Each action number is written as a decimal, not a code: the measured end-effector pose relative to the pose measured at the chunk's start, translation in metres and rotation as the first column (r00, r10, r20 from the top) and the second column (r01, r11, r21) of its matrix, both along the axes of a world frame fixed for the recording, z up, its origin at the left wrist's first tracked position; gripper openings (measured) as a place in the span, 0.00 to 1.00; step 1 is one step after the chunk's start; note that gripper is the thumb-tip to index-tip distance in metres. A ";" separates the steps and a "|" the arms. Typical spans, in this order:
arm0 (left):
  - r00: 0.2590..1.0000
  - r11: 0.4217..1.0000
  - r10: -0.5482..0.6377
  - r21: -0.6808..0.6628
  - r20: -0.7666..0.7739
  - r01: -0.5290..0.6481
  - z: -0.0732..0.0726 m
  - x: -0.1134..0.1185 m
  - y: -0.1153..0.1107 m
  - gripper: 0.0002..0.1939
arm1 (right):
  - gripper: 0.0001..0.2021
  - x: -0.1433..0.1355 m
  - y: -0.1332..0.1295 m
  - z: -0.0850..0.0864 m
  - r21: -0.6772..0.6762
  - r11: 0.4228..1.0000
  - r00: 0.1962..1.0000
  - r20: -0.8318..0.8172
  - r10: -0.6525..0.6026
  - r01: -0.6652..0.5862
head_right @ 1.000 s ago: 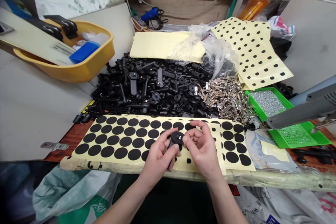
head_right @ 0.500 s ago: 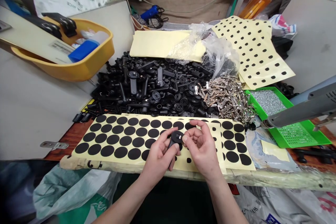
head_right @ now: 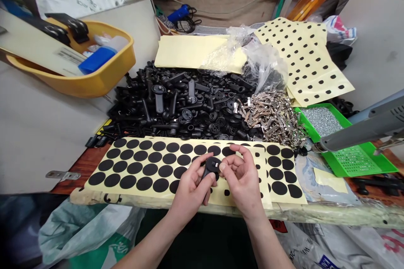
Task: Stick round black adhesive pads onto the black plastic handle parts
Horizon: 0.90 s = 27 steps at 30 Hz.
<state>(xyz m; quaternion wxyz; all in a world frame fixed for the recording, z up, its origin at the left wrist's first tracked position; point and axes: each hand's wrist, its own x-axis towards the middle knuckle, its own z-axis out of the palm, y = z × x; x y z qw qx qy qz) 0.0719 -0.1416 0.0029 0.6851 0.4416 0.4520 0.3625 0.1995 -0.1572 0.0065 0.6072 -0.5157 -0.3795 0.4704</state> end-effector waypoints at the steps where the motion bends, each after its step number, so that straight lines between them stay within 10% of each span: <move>1: 1.000 1.000 -0.001 -0.007 0.005 0.001 0.000 0.000 0.000 0.23 | 0.19 0.000 0.000 0.000 -0.002 1.000 1.000 -0.004 0.001 -0.001; 27: 0.999 1.000 0.001 -0.018 0.041 0.000 0.009 -0.001 0.001 0.20 | 0.23 0.004 -0.002 0.012 -0.140 0.990 0.988 0.154 0.030 -0.008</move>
